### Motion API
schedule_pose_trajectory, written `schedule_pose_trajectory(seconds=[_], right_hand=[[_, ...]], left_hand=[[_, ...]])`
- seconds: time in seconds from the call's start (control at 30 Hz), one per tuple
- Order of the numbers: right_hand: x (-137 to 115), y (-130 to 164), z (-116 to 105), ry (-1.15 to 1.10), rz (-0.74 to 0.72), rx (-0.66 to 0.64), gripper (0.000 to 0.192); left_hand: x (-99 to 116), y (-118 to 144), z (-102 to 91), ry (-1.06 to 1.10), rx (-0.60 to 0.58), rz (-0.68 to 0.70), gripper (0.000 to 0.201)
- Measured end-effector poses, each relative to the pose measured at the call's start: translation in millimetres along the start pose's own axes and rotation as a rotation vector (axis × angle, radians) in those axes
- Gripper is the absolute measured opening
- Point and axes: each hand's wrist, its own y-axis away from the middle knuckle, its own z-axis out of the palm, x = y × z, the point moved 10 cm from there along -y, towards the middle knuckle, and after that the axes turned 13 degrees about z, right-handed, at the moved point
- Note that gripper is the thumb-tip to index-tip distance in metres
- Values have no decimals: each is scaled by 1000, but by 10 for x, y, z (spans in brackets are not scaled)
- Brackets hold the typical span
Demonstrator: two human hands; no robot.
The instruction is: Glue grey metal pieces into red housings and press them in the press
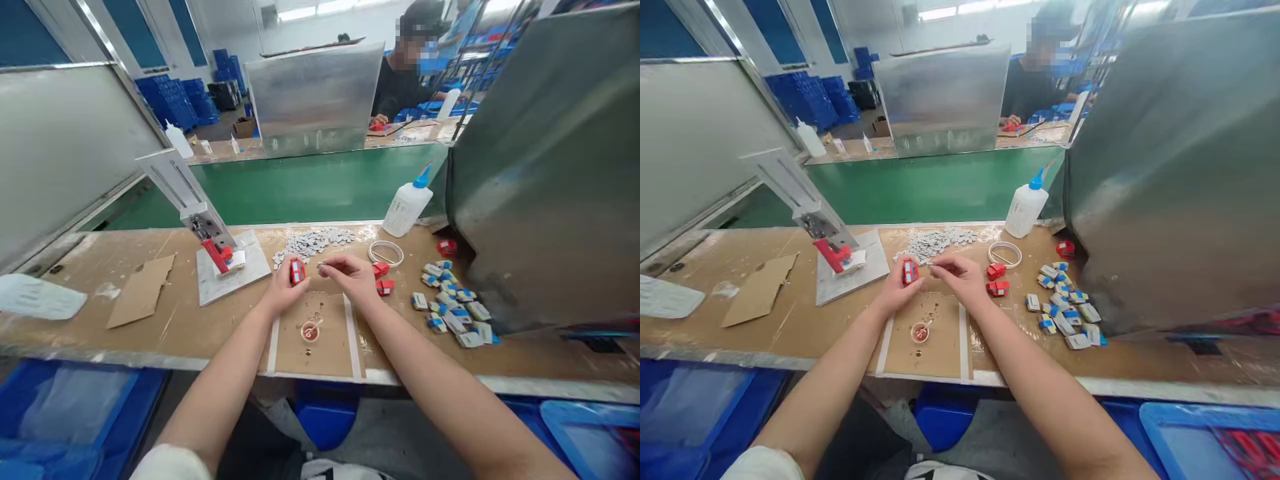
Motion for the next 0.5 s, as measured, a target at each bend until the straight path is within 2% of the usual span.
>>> schedule_pose_trajectory(seconds=[0.13,0.23,0.4,0.5], right_hand=[[51,-20,42,-32,54,-17,32],[190,-47,122,-117,169,-67,36],[509,-94,145,-542,426,-90,45],[503,-104,161,-718,473,-161,42]], left_hand=[[-49,-6,9,-10,0,-15,36],[-95,3,15,-24,-3,-46,37],[-64,-1,34,-5,-19,-47,37],[-37,-12,26,-6,-14,-46,35]])
